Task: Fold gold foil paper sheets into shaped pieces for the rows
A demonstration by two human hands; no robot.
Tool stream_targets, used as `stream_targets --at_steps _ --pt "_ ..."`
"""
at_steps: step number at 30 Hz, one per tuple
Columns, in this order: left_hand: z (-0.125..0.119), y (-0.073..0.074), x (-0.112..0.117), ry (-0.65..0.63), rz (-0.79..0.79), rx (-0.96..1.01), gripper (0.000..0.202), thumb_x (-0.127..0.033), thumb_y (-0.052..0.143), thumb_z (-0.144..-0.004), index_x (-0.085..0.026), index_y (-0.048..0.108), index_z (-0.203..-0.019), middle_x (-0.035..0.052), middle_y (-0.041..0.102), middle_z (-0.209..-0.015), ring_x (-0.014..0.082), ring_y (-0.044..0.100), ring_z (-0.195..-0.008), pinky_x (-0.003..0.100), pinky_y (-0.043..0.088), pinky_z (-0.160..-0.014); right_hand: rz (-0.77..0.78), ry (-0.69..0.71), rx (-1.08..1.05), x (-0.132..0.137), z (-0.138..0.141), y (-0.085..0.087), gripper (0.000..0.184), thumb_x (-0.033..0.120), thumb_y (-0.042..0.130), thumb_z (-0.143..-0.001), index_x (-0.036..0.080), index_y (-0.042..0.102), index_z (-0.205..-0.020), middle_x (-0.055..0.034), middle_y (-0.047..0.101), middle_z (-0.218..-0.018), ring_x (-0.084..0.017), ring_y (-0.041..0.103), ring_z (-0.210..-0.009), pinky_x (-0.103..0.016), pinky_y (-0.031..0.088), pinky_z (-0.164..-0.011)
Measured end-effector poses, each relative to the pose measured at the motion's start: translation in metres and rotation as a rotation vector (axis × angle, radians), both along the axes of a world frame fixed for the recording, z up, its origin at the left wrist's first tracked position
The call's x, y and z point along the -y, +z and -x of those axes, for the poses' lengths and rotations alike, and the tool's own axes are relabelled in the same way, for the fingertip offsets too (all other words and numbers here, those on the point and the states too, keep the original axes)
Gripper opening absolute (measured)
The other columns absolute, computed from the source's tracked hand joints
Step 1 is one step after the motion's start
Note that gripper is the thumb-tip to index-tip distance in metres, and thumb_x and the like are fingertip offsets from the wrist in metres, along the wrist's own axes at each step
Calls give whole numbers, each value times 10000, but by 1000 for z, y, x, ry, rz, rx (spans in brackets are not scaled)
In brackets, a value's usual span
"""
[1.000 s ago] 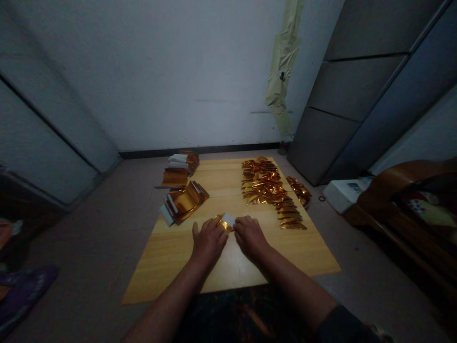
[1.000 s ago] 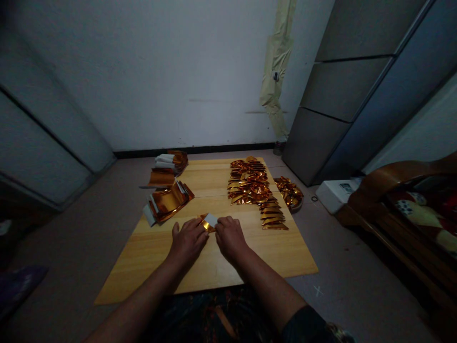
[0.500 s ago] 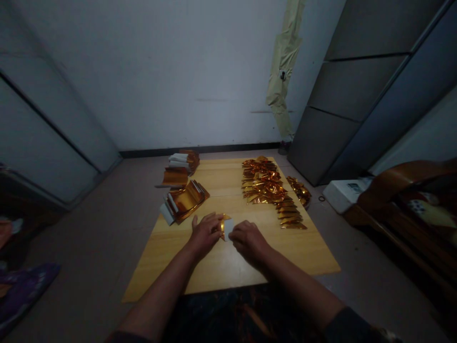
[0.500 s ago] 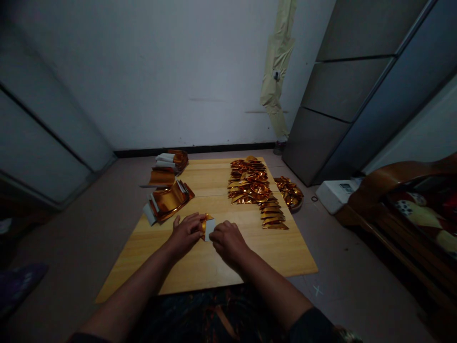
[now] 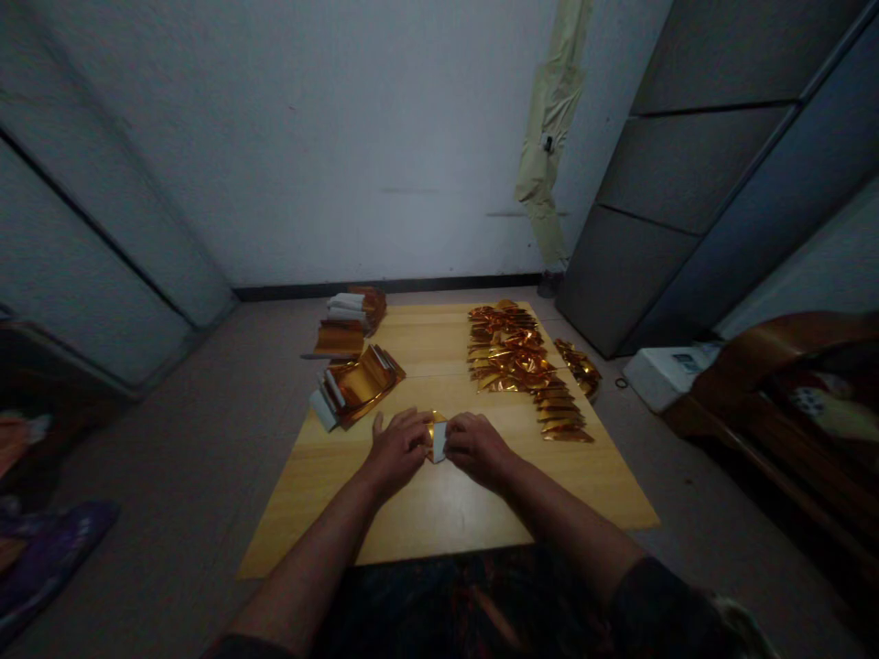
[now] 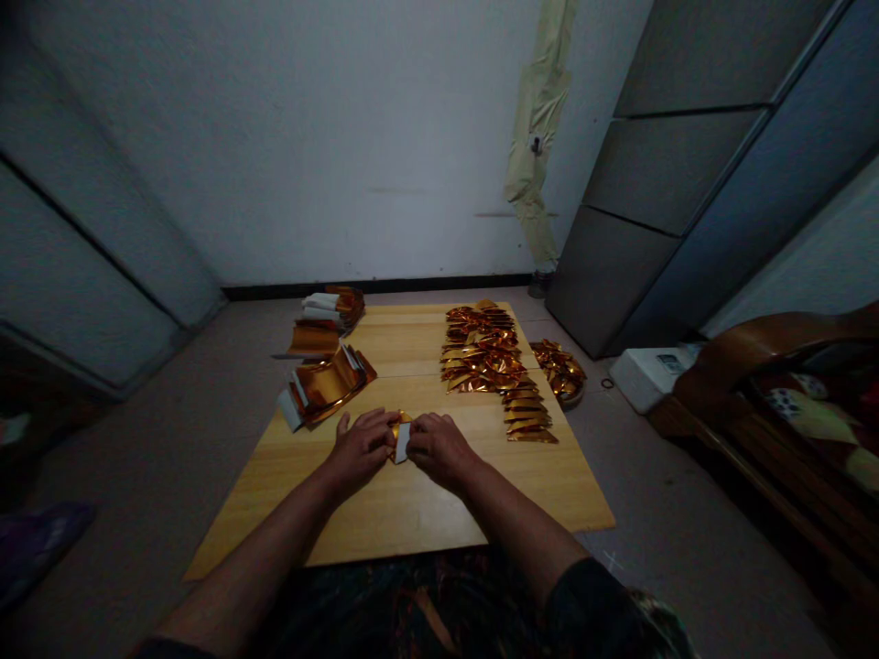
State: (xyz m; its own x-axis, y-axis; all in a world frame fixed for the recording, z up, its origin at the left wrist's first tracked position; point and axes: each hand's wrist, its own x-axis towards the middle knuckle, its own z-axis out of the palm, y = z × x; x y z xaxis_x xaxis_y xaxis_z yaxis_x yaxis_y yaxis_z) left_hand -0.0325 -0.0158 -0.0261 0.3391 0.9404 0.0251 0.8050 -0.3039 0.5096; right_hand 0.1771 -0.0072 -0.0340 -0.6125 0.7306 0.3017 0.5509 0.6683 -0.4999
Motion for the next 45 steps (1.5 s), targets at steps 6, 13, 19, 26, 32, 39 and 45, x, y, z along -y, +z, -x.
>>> stream_targets --at_steps 6,13,19,26,32,39,45 --pt "-1 1 0 14 0 1 31 -253 616 -749 -261 621 -778 -34 564 -1391 294 375 -1368 695 54 -1100 216 136 -275 5 7 14 204 77 533 -838 206 692 -837 -2 625 -883 -124 565 -802 -222 430 -746" --pt "1 -4 1 11 -17 23 51 -259 636 -723 -260 624 -773 -26 569 -1383 307 383 -1358 697 52 -1104 268 90 -385 1 3 8 246 37 532 -760 197 703 -836 -25 643 -943 -145 602 -895 -254 462 -829" --pt "2 -3 1 1 -7 20 64 -280 644 -726 -272 638 -790 -29 555 -1398 302 373 -1366 691 43 -1108 319 32 -235 -4 6 12 130 172 615 -839 218 730 -797 5 605 -822 -131 579 -807 -222 433 -749" --pt "2 -2 1 1 0 28 80 -324 650 -749 -286 660 -819 -21 559 -1396 298 374 -1373 687 35 -1113 321 -75 -16 -4 16 28 137 218 596 -863 242 729 -845 22 564 -820 -120 537 -783 -200 366 -689" --pt "1 -3 1 4 9 48 85 -316 648 -749 -288 655 -829 -24 553 -1404 298 364 -1383 686 19 -1118 263 -104 59 -1 21 31 146 244 558 -897 245 698 -939 19 566 -868 -114 524 -783 -204 341 -677" --pt "-1 0 3 12 12 60 67 -316 637 -757 -281 649 -813 -20 559 -1397 290 365 -1383 679 6 -1125 236 -117 121 0 22 34 142 279 557 -916 251 684 -972 14 567 -908 -115 534 -809 -202 339 -685" --pt "-2 0 2 25 20 57 74 -328 653 -746 -271 653 -793 -19 560 -1394 292 370 -1375 675 7 -1131 208 -130 152 0 24 30 128 289 572 -912 255 674 -982 17 561 -916 -113 530 -809 -206 325 -671"
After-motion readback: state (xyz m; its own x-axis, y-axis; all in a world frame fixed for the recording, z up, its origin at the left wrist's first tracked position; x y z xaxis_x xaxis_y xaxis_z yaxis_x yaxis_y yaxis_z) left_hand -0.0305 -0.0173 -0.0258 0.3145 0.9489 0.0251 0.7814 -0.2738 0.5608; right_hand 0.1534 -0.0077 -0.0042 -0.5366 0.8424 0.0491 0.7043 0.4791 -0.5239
